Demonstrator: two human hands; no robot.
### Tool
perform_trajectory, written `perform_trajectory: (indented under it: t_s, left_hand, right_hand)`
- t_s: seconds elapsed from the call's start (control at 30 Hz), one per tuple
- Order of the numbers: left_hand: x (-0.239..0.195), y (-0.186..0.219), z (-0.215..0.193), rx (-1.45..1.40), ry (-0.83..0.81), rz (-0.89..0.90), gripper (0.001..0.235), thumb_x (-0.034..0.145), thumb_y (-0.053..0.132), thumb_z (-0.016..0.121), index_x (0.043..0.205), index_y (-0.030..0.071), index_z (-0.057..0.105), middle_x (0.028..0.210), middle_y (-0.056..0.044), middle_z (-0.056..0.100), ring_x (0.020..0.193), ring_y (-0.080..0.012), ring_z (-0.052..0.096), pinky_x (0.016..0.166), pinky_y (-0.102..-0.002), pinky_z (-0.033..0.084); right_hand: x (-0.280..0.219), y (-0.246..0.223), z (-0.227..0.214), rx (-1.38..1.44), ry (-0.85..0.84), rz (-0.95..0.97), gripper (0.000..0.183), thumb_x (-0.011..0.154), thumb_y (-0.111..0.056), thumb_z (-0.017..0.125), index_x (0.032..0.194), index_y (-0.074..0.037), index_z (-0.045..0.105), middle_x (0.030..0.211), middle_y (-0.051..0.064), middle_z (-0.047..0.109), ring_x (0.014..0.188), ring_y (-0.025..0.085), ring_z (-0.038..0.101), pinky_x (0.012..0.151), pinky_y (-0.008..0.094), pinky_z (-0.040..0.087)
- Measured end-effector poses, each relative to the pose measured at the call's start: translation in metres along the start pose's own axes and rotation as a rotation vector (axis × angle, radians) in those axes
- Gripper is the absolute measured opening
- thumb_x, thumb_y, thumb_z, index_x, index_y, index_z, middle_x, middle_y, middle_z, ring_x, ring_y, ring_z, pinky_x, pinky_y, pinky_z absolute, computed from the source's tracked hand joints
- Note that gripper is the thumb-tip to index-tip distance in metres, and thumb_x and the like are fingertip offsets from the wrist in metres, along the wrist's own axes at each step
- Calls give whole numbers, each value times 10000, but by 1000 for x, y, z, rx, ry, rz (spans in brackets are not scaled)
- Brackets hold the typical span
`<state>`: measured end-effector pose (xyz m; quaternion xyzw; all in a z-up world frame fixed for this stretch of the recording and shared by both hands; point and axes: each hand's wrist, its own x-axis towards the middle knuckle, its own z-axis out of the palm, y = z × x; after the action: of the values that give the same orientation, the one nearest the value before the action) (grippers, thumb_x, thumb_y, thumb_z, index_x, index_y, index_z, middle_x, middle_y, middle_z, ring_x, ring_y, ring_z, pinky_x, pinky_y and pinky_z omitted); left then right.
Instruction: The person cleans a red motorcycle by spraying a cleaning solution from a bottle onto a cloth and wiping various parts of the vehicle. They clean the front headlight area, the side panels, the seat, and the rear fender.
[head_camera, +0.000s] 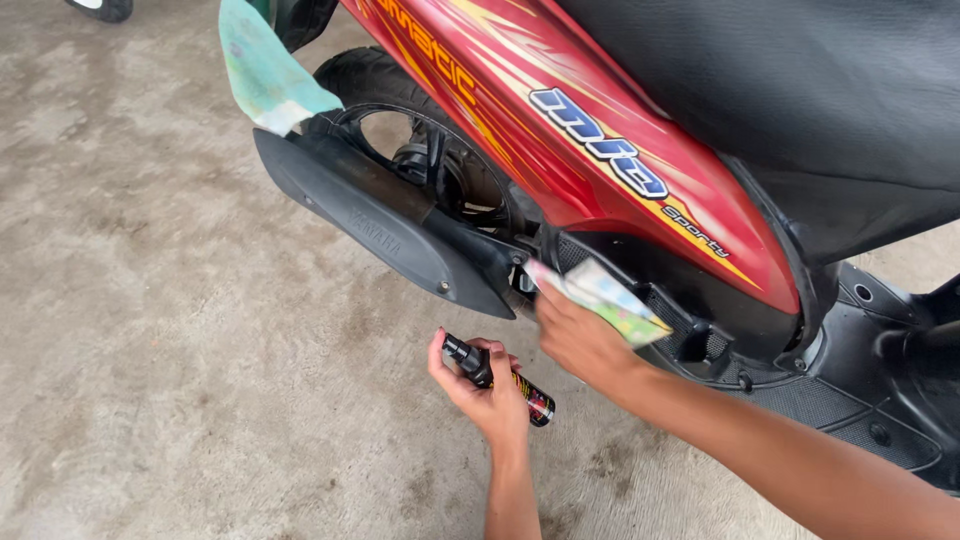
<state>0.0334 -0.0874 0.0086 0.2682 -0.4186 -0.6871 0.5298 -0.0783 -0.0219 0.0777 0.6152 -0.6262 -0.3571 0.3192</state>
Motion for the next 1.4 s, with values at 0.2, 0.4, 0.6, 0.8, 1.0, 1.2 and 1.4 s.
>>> perform_trajectory:
  t_s: [0.2, 0.4, 0.6, 0.8, 1.0, 1.2, 1.4]
  left_hand:
    - [-3, -7, 6, 12, 7, -8, 680, 904, -62, 615, 1485, 105, 303, 919, -84, 640, 636, -142, 630, 568, -284, 545]
    - [1, -6, 0, 9, 12, 3, 691, 899, -75, 591, 1495, 109, 293, 910, -87, 643, 630, -145, 618, 581, -291, 548]
    - [-7, -9, 9, -30, -38, 8, 681, 918, -80, 577, 1502, 108, 281, 908, -93, 633, 647, -148, 613, 606, -299, 553]
    - [-24, -13, 18, 11, -40, 43, 704, 928, -89, 577, 1517, 143, 269, 938, -94, 637, 679, -166, 618, 651, -309, 539]
    - [-31, -4, 20, 86, -42, 67, 716, 946, -92, 567, 1525, 182, 247, 941, -86, 625, 702, -171, 607, 659, -323, 548]
    - [-49, -8, 23, 85, -98, 73, 714, 962, -93, 579, 1537, 179, 254, 947, -91, 617, 717, -179, 587, 672, -329, 541]
    - [-56, -8, 25, 128, -115, 136, 735, 949, -108, 574, 1541, 185, 250, 973, -96, 607, 727, -184, 599, 666, -336, 557]
  right_hand:
    - [12, 15, -6, 179, -189, -84, 296, 896, -291, 589, 915, -112, 824, 1008, 77, 770, 1252, 310, 558, 1199, 552, 119]
    - [-78, -34, 33, 147, -239, -319, 317, 894, -249, 591, 967, -40, 818, 1047, 108, 779, 1290, 312, 546, 1256, 526, 6]
    - [-43, -15, 37, 282, 156, 1, 368, 812, -276, 594, 1062, -79, 777, 1379, 109, 655, 1410, 220, 455, 1238, 427, 133]
    - [-41, -18, 34, 238, 309, 245, 448, 846, -288, 599, 1209, -64, 736, 1500, 65, 573, 1473, 161, 393, 1236, 443, 202]
    - [-184, -89, 130, 413, 462, 245, 462, 961, -209, 682, 1395, -65, 618, 1608, 21, 483, 1531, 105, 340, 1253, 435, 254]
    - [-288, -133, 175, 317, 158, 555, 744, 762, -187, 715, 1432, -302, 412, 1430, 30, 583, 1371, 217, 475, 1163, 502, 329]
    - [-364, -146, 184, 779, 113, 1103, 864, 611, -328, 890, 1336, 28, 582, 1454, 143, 606, 1387, 256, 547, 1230, 436, 388]
